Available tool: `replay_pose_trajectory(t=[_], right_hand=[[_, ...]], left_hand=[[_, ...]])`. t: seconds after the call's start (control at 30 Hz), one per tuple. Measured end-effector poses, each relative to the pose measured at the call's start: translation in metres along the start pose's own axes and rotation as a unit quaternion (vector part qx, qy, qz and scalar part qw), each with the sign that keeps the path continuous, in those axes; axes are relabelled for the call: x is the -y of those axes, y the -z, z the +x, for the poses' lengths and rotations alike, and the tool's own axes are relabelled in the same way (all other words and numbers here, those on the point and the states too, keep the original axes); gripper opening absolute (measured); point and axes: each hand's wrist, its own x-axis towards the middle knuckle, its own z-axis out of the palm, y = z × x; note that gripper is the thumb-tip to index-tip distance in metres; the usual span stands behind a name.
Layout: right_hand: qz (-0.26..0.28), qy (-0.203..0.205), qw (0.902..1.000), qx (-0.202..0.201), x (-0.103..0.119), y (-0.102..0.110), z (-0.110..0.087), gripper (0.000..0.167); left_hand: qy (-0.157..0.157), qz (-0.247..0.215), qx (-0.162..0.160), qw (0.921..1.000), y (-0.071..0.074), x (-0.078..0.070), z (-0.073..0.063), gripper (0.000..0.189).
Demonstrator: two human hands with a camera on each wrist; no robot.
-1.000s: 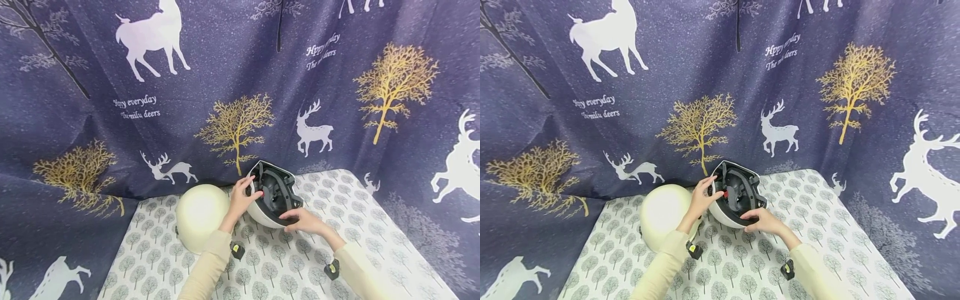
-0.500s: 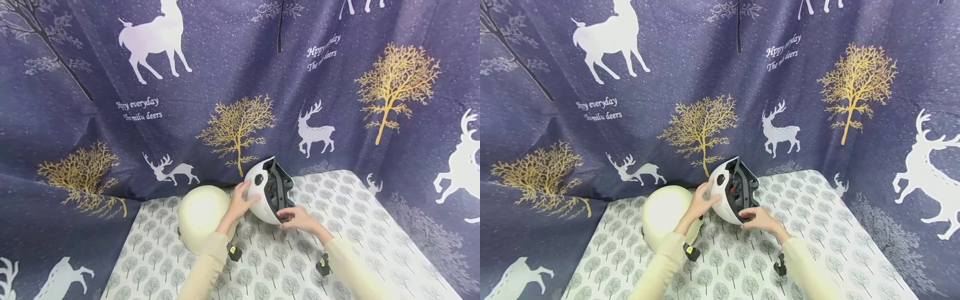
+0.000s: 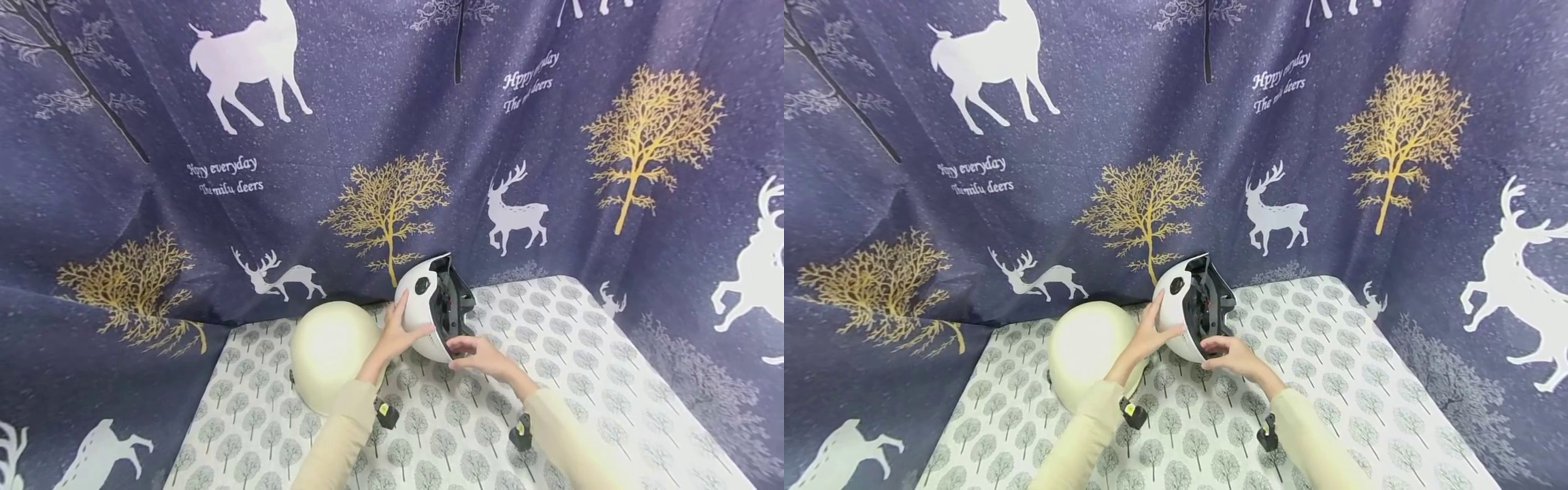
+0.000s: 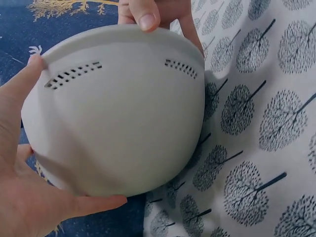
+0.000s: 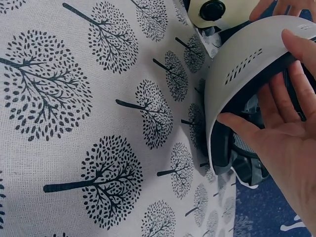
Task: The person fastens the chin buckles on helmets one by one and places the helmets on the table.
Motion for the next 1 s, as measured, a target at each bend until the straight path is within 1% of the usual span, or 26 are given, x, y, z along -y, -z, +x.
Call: replay_pose_trajectory(t=[0.07, 0.13, 0.23, 0.27, 0.33, 0.37, 0.43, 0.5, 0.6, 0.67, 0.73, 0.83, 0.9, 1.0], right_hand=[[0.01, 0.001, 0.9999, 0.009, 0.001, 0.0, 0.0, 0.049], [0.025, -0.002, 0.9993, 0.029, 0.003, 0.001, -0.001, 0.048], [0.024, -0.01, 0.9986, 0.046, 0.011, 0.01, 0.0, 0.046], [0.021, -0.012, 0.9987, 0.046, 0.016, 0.015, 0.002, 0.046], [0.007, -0.01, 0.9996, 0.026, 0.028, 0.024, 0.006, 0.045], [0.002, -0.006, 0.9999, 0.009, 0.035, 0.029, 0.008, 0.045], [0.007, 0.003, 0.9995, -0.029, 0.049, 0.036, 0.017, 0.046], [0.008, 0.017, 0.9981, -0.059, 0.063, 0.04, 0.025, 0.048], [0.006, 0.027, 0.9969, -0.074, 0.081, 0.04, 0.041, 0.055], [0.005, 0.018, 0.9983, -0.055, 0.091, 0.037, 0.05, 0.06], [0.006, -0.005, 0.9992, -0.038, 0.097, 0.034, 0.058, 0.065], [0.001, -0.035, 0.9991, -0.026, 0.103, 0.03, 0.064, 0.069], [-0.004, -0.049, 0.9982, -0.035, 0.105, 0.027, 0.068, 0.07], [-0.001, -0.06, 0.9968, -0.054, 0.109, 0.023, 0.071, 0.069]], left_hand=[[0.008, -0.011, 0.0, 0.9999, -0.002, -0.001, -0.002, 0.106], [0.014, -0.018, -0.001, 0.9997, -0.004, -0.001, -0.004, 0.107], [0.016, -0.028, -0.005, 0.9995, -0.006, -0.002, -0.006, 0.108], [0.018, -0.03, -0.006, 0.9994, -0.007, -0.002, -0.006, 0.108], [0.018, -0.032, -0.009, 0.9993, -0.007, -0.002, -0.006, 0.107], [0.019, -0.033, -0.01, 0.9992, -0.008, -0.001, -0.006, 0.107], [0.022, -0.035, -0.012, 0.9991, -0.008, -0.001, -0.006, 0.106], [0.027, -0.038, -0.014, 0.9988, -0.008, 0.0, -0.006, 0.105], [0.028, -0.042, -0.022, 0.9985, -0.006, 0.0, -0.006, 0.106], [0.03, -0.047, -0.025, 0.9981, -0.006, 0.0, -0.006, 0.106], [0.029, -0.052, -0.022, 0.998, -0.006, 0.0, -0.006, 0.105], [0.024, -0.057, -0.011, 0.9981, -0.008, -0.002, -0.007, 0.104], [0.019, -0.057, -0.009, 0.9982, -0.009, -0.003, -0.008, 0.104], [0.014, -0.054, -0.019, 0.9983, -0.009, -0.004, -0.01, 0.104]])
